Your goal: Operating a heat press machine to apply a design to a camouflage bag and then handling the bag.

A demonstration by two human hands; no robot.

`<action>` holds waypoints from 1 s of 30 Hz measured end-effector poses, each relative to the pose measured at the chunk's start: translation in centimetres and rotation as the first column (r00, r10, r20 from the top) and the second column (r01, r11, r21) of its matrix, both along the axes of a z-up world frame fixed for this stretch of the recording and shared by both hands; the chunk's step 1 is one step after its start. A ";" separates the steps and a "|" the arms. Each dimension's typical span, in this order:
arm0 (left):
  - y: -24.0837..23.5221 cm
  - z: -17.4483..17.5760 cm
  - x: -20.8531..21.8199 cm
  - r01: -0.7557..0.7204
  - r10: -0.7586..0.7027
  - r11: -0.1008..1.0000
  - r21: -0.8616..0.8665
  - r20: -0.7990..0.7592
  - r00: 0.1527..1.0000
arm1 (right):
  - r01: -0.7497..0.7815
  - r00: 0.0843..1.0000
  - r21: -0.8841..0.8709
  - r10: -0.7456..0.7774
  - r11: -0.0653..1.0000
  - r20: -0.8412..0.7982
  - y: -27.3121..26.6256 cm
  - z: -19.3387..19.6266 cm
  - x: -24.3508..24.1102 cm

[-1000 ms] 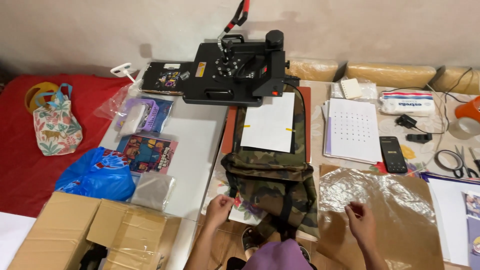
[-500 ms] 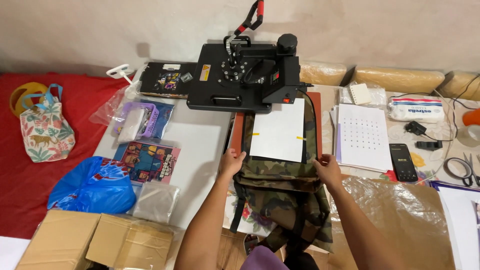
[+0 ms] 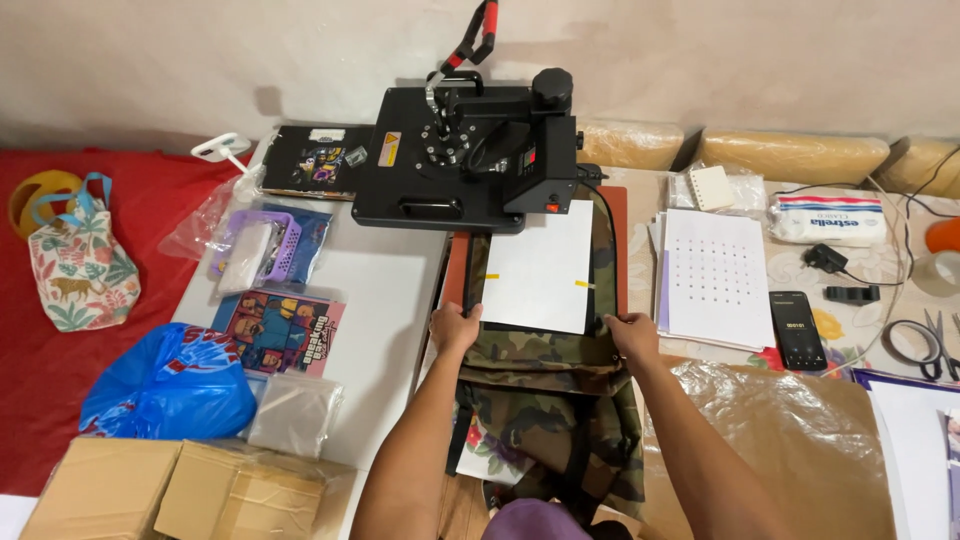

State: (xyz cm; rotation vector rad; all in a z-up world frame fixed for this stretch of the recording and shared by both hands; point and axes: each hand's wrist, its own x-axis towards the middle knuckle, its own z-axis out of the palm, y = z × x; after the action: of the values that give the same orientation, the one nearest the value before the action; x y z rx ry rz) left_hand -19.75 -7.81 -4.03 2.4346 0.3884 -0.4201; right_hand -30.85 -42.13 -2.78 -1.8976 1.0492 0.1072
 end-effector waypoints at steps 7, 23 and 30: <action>-1.3 1.7 0.5 -0.051 0.050 0.998 -0.046 -0.028 0.998 | 0.066 0.998 0.110 -0.065 0.992 -0.014 -0.2 -0.4 1.1; 0.5 1.3 1.7 -0.048 0.039 0.981 -0.187 -0.048 0.998 | -0.101 0.995 -0.036 0.101 0.994 -0.020 -2.3 -2.2 1.2; 1.2 3.6 -0.2 -0.074 0.057 0.941 -0.331 -0.062 0.996 | -0.092 0.993 0.035 0.089 0.995 0.080 -2.1 -1.0 -0.2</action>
State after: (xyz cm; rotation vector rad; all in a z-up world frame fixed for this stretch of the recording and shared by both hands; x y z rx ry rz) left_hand -19.94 -6.66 -0.45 2.0791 0.3855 -0.4791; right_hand -31.09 -44.23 -3.74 -1.8998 0.9026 0.1036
